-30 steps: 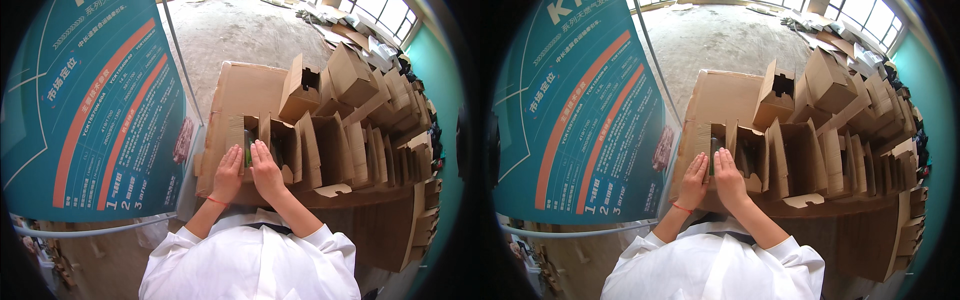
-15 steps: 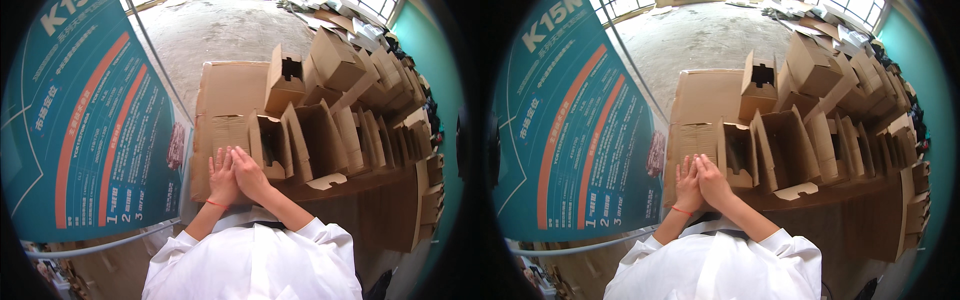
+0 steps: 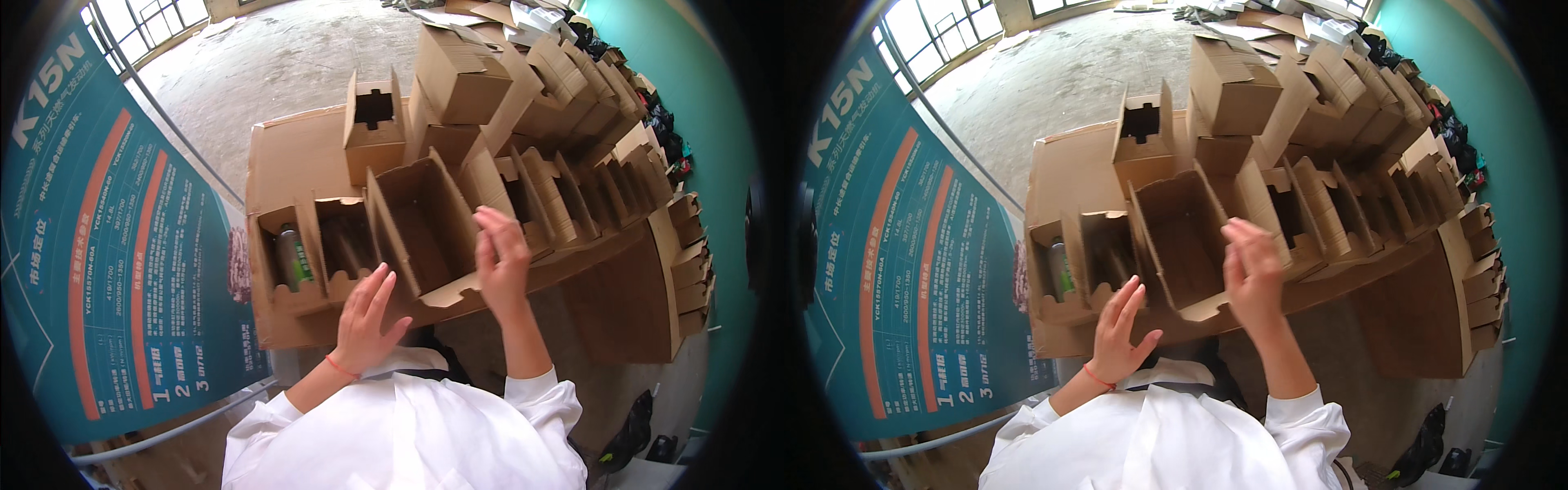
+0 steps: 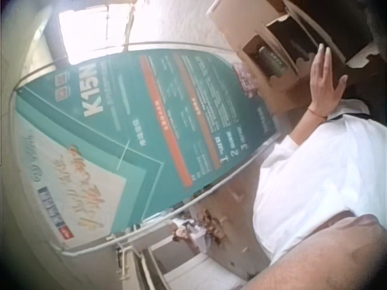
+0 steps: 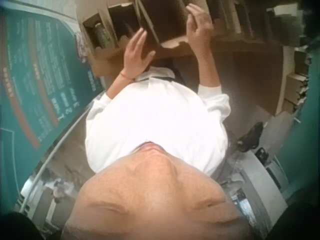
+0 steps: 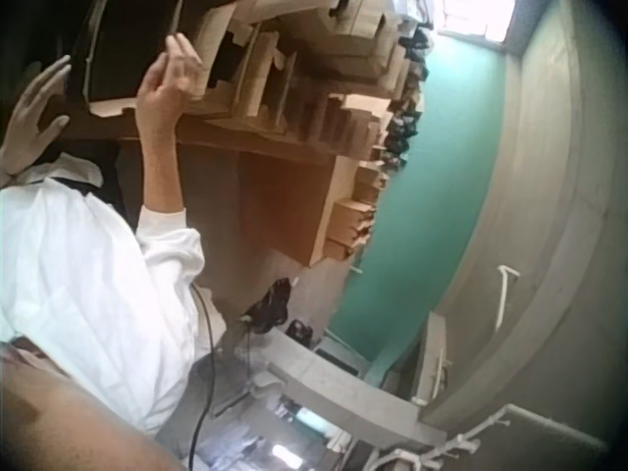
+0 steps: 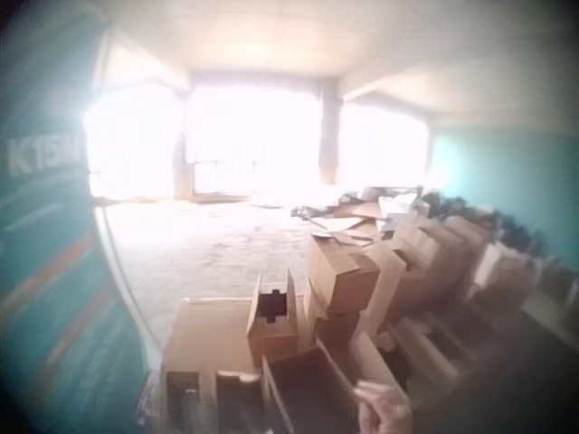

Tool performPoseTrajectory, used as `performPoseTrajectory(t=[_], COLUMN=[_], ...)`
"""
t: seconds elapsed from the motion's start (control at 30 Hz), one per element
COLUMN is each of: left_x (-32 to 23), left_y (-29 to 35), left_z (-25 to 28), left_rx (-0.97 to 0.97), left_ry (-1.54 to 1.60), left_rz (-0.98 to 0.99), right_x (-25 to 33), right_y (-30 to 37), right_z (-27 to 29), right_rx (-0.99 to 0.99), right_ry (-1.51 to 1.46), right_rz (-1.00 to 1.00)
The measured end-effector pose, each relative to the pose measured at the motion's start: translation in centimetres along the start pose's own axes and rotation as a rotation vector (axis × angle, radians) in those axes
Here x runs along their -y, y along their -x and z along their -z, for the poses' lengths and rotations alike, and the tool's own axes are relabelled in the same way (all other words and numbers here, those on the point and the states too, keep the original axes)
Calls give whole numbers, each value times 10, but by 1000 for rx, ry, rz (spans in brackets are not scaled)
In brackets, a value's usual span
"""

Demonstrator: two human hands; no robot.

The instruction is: The person places bottles into cardboard dividers on a table, including walking to a cart to retrieve more bottles.

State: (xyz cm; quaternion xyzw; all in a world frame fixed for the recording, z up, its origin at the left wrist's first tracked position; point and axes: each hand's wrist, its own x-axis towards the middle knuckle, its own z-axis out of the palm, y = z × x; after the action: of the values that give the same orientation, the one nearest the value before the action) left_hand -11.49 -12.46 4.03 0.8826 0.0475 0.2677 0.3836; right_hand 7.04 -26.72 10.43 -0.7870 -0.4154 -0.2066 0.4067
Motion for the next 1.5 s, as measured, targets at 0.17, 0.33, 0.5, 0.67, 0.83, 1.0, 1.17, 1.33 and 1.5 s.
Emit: performPoseTrajectory(t=[0.17, 0.33, 0.5, 0.67, 0.83, 1.0, 1.17, 1.33, 1.5], left_x=[-14, -17, -39, -43, -41, -43, -51, -46, -39], left_y=[-31, -54, -58, -35, -23, -19, -11, -4, 1], left_z=[-63, -79, -85, -96, -93, -98, -101, -98, -105], left_rx=[-178, -184, -152, -227, -183, -178, -142, -159, -189], left_ry=[40, -429, -261, -38, 142, 105, 102, 112, 66], left_rz=[143, 232, 451, 478, 615, 492, 422, 406, 313], right_x=[-122, -183, -180, -157, -145, -183, -221, -243, -259], right_y=[-5, -2, -8, -25, -40, -23, 12, 40, 41], right_z=[49, 35, 46, 86, 87, -2, -67, -71, -64], right_rx=[230, 738, 881, 927, 1467, 1770, 1723, 1470, 1272], right_ry=[104, 70, 226, 95, -10, 554, 590, 486, 392], right_rz=[-301, -324, -159, -53, -477, -542, -588, -726, -851])
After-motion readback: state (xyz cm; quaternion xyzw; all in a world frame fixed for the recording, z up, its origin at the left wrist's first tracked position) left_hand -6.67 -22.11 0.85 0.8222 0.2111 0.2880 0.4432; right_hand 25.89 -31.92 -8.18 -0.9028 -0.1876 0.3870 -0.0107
